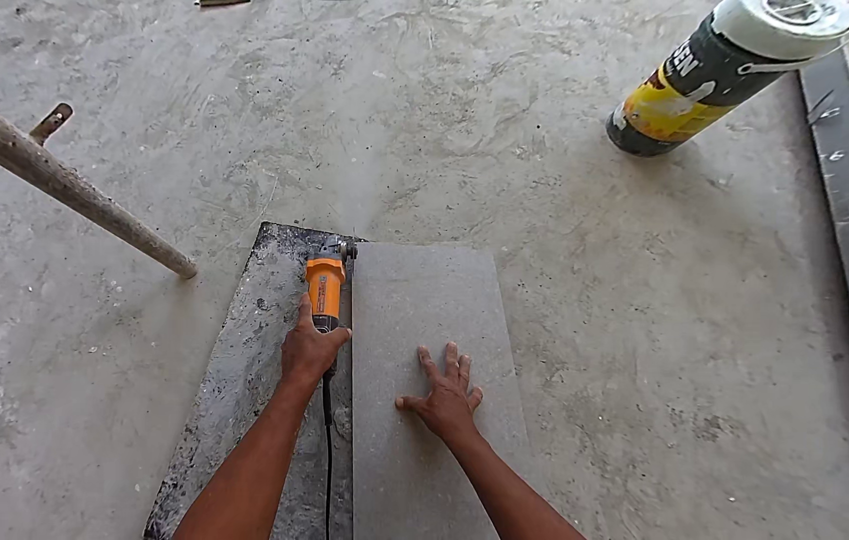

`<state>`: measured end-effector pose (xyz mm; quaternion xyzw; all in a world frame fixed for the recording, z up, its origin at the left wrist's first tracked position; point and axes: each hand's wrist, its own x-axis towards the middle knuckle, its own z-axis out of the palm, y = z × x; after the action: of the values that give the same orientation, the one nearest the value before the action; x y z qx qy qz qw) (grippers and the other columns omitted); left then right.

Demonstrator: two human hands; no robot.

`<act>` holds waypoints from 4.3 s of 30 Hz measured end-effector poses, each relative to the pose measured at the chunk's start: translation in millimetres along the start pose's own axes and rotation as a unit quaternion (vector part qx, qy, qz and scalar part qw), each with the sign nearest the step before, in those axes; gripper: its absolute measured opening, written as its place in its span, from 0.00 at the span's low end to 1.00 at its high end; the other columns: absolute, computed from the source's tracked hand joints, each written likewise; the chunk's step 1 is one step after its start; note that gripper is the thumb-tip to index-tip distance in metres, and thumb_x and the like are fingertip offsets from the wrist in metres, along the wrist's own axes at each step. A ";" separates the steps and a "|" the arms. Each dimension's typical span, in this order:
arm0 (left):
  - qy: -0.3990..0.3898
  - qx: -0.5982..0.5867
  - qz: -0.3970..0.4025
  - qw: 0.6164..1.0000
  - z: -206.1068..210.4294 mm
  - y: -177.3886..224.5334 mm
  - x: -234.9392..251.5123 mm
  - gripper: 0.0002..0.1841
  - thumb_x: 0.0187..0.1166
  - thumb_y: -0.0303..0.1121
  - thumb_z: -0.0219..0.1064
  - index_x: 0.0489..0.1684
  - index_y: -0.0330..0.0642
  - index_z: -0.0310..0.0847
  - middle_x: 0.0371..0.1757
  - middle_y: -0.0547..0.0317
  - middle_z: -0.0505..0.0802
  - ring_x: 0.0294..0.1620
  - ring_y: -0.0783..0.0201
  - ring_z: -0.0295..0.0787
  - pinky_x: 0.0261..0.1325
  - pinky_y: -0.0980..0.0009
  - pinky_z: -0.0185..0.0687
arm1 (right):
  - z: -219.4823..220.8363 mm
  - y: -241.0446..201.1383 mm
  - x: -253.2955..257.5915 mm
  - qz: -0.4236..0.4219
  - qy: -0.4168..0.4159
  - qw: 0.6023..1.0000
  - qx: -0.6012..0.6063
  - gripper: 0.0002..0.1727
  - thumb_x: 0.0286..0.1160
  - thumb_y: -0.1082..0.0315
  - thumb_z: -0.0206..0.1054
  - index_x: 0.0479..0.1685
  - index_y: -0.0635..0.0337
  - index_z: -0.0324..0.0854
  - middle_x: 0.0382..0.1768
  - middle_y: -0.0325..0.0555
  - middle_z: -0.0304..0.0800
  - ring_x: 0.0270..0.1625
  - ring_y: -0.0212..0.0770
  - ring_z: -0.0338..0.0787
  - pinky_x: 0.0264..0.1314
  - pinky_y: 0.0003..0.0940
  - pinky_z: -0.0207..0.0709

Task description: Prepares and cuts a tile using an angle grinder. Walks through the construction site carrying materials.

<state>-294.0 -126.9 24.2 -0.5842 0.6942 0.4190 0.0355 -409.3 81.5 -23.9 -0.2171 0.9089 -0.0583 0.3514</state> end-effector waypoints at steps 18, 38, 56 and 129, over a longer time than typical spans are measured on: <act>0.006 0.003 0.009 1.000 1.6 -4.6 -5.2 0.58 0.64 0.51 0.83 0.98 0.62 0.44 0.54 0.37 0.93 0.53 0.38 0.92 0.55 0.35 0.84 | 0.2 -0.4 -0.6 -0.003 0.006 1.000 0.001 0.62 0.54 0.40 0.86 0.95 0.23 0.49 0.98 0.46 0.19 0.97 0.60 0.20 0.85 0.83 0.30; 0.003 -0.002 0.005 1.000 1.7 -7.6 -11.0 0.58 0.64 0.51 0.83 0.97 0.62 0.45 0.53 0.36 0.93 0.52 0.37 0.92 0.55 0.34 0.84 | 1.1 0.8 -0.5 -0.006 0.010 1.000 0.007 0.63 0.53 0.40 0.87 0.95 0.21 0.49 0.98 0.47 0.19 0.97 0.60 0.20 0.85 0.83 0.30; 0.005 0.010 0.004 1.000 4.2 -6.2 -11.8 0.58 0.64 0.52 0.83 0.98 0.61 0.44 0.53 0.38 0.93 0.53 0.38 0.92 0.56 0.36 0.84 | 0.8 1.0 -0.3 -0.010 0.012 1.000 0.009 0.63 0.53 0.41 0.87 0.95 0.22 0.49 0.98 0.47 0.19 0.97 0.61 0.20 0.84 0.84 0.33; -0.001 -0.003 0.007 1.000 4.0 -19.0 -24.7 0.58 0.65 0.53 0.82 0.98 0.61 0.44 0.55 0.38 0.93 0.54 0.38 0.92 0.57 0.35 0.84 | 1.7 1.9 -0.9 -0.011 0.022 1.000 0.011 0.64 0.51 0.41 0.88 0.95 0.21 0.50 0.98 0.46 0.21 0.97 0.62 0.22 0.83 0.85 0.35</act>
<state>-272.0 -104.5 24.6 -0.5790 0.6970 0.4219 0.0317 -408.3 83.7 -25.0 -0.2223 0.9131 -0.0765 0.3333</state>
